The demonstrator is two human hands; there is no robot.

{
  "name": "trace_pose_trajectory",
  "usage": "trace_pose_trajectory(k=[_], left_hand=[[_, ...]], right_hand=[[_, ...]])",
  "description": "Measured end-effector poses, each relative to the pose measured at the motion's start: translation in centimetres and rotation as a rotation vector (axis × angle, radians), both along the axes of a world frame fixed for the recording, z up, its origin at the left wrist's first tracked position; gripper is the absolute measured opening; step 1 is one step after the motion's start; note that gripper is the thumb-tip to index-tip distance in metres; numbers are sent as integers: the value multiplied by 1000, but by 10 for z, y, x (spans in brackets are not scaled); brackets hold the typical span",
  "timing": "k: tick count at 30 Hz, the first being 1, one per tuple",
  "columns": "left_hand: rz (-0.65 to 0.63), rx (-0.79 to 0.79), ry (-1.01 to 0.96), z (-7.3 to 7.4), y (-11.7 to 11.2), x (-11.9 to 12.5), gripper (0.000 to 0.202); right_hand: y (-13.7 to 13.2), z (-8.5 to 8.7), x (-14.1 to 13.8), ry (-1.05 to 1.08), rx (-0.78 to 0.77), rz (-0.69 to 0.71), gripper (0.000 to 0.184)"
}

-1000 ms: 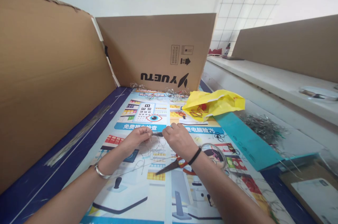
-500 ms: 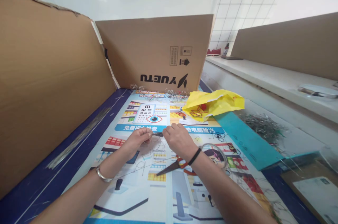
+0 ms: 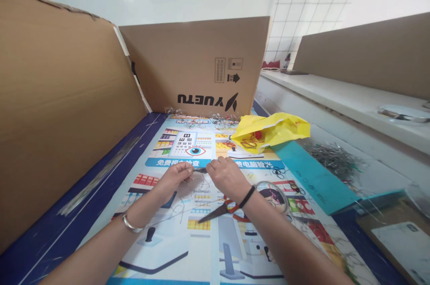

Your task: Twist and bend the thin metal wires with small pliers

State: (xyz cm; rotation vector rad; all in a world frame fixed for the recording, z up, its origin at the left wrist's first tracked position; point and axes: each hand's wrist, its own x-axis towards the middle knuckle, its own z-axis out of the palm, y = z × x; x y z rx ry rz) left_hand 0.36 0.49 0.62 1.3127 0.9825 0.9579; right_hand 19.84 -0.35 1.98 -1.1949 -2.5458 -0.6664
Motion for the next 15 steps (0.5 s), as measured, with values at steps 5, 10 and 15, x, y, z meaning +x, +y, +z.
trace_pose_trajectory(k=[5,10,15], left_hand=[[7,-3,-23,-1,0,2,14],[53,21,1,-4,0,6,11],[100,19,31,-7,1,7,12]], right_hand=[[2,0,0,21,20,-13,12],[4,-3,1,37,39,0,12],[6,-6,1,54,77,11,11]])
